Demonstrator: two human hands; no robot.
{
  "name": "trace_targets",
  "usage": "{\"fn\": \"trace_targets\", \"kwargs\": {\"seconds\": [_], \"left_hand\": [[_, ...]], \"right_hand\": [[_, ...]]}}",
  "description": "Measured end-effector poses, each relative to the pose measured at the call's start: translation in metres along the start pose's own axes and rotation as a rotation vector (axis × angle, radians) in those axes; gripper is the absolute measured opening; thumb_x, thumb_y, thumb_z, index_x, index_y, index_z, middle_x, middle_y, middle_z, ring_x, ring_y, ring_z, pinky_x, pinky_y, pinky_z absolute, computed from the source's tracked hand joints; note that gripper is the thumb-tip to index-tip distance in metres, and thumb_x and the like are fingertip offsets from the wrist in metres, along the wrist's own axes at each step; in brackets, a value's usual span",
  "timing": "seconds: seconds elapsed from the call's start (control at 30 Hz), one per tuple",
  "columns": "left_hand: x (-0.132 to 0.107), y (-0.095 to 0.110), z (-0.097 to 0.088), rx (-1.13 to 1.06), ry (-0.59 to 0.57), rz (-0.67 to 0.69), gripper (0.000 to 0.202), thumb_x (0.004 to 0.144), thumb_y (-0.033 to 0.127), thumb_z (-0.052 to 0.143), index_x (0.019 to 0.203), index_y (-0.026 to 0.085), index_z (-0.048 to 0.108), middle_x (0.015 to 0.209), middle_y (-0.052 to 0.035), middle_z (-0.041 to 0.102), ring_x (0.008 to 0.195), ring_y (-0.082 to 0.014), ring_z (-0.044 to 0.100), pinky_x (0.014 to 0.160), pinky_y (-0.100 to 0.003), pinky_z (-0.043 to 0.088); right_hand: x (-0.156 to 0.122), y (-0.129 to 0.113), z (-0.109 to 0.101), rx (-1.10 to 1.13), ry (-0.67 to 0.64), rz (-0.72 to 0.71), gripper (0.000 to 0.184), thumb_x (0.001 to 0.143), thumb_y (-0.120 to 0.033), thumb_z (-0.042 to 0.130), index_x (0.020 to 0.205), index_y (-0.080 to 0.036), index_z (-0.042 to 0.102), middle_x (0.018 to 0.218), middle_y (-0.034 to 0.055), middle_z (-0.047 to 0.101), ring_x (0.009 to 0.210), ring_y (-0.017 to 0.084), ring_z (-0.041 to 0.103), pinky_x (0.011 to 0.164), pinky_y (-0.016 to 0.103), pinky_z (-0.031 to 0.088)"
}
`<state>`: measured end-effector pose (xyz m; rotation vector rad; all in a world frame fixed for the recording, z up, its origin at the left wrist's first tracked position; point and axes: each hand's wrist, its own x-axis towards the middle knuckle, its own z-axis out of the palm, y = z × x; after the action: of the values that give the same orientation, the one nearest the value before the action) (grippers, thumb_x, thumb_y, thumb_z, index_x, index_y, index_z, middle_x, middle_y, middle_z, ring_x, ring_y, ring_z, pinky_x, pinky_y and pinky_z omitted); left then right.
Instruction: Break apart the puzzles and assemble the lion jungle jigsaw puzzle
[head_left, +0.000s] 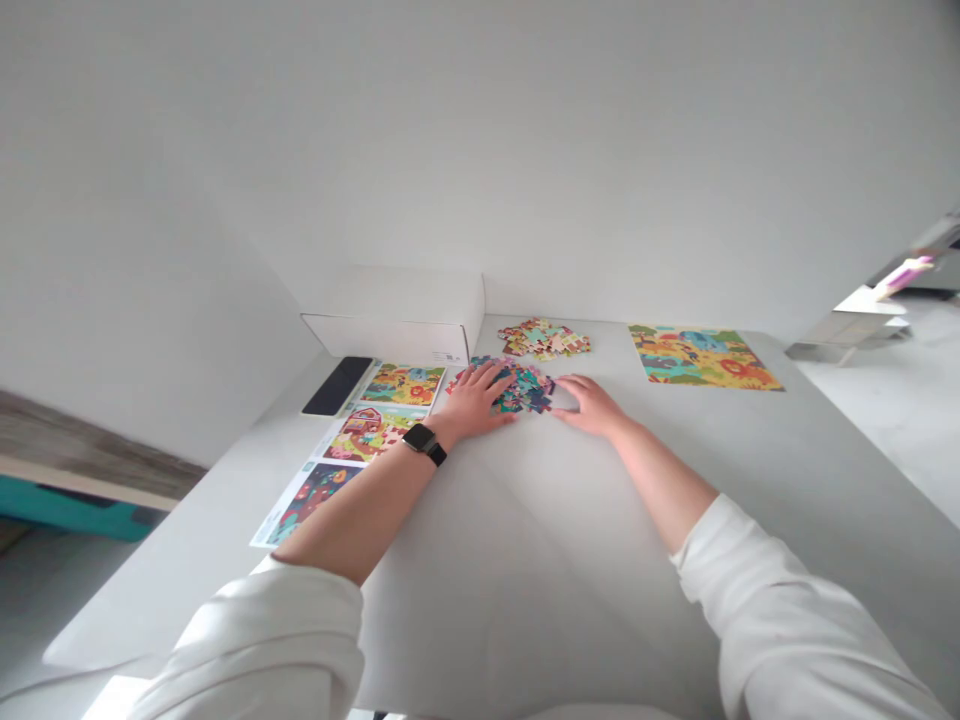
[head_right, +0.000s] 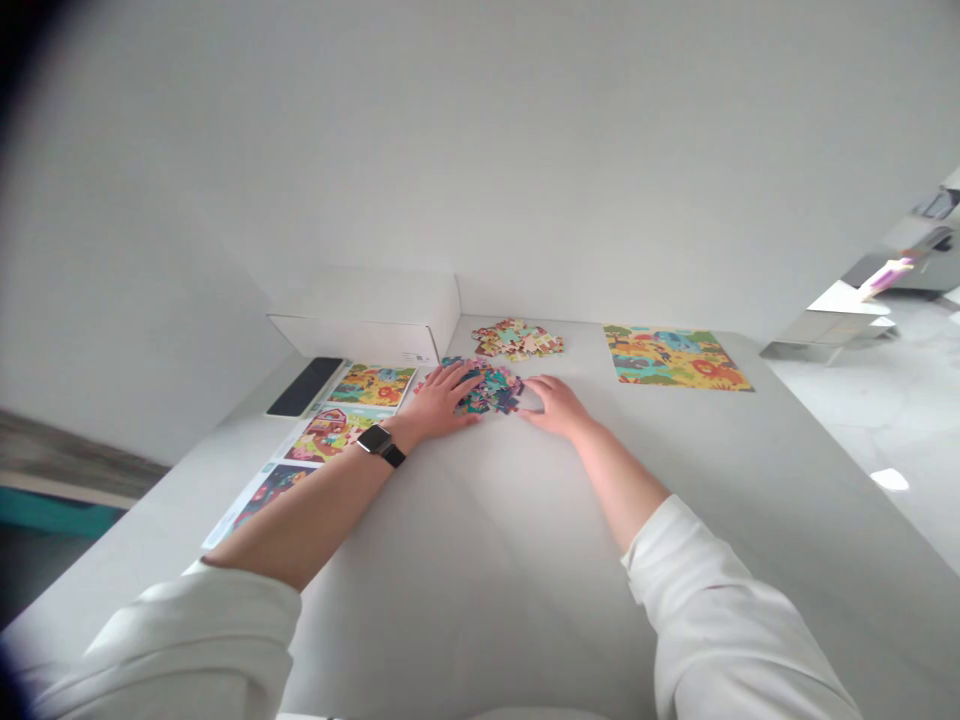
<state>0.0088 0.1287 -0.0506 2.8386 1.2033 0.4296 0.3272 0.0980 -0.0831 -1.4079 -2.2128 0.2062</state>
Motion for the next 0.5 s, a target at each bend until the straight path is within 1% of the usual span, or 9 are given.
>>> {"fn": "trace_targets", "kwargs": {"seconds": [0.07,0.23,0.37,0.43,0.5], "left_hand": [[0.005,0.002,0.004,-0.006,-0.003,0.002,0.074,0.095,0.061,0.066,0.162,0.032,0.050,0.173,-0.0093,0.040,0.161,-0.0361,0.033,0.135,-0.059,0.019],[0.015,-0.003,0.007,-0.012,0.025,0.010,0.077,0.092,0.066,0.068,0.159,0.028,0.054,0.169,-0.0103,0.046,0.158,-0.0349,0.038,0.134,-0.057,0.022],[0.015,-0.004,0.006,0.006,0.021,0.042,0.074,0.095,0.062,0.065,0.158,0.026,0.055,0.166,-0.0114,0.050,0.157,-0.0345,0.040,0.134,-0.057,0.021],[0.015,-0.001,0.006,0.004,0.037,0.061,0.070,0.097,0.056,0.063,0.159,0.026,0.054,0.166,-0.0119,0.050,0.157,-0.0350,0.039,0.134,-0.059,0.020],[0.017,0.007,0.007,-0.012,0.069,0.083,0.066,0.098,0.052,0.061,0.158,0.025,0.054,0.165,-0.0129,0.050,0.156,-0.0361,0.039,0.134,-0.061,0.019]], "right_hand": [[-0.001,-0.003,0.002,-0.021,-0.012,-0.012,0.065,0.091,-0.051,0.075,0.149,-0.023,0.065,0.148,0.0146,0.067,0.140,0.035,0.058,0.123,0.056,0.045],[0.011,-0.013,0.008,-0.041,-0.020,0.021,0.053,0.094,-0.048,0.073,0.142,-0.026,0.071,0.147,0.0126,0.069,0.140,0.036,0.060,0.122,0.059,0.045],[0.012,-0.017,0.009,-0.071,-0.056,0.052,0.054,0.098,-0.045,0.070,0.148,-0.027,0.067,0.154,0.0115,0.064,0.145,0.037,0.056,0.124,0.062,0.041],[0.011,-0.020,0.009,-0.081,-0.083,0.063,0.056,0.100,-0.044,0.067,0.153,-0.029,0.062,0.158,0.0100,0.060,0.150,0.038,0.051,0.125,0.066,0.037],[0.011,-0.021,0.009,-0.073,-0.082,0.067,0.057,0.100,-0.042,0.067,0.156,-0.029,0.059,0.161,0.0095,0.058,0.152,0.038,0.049,0.126,0.066,0.036]]}}
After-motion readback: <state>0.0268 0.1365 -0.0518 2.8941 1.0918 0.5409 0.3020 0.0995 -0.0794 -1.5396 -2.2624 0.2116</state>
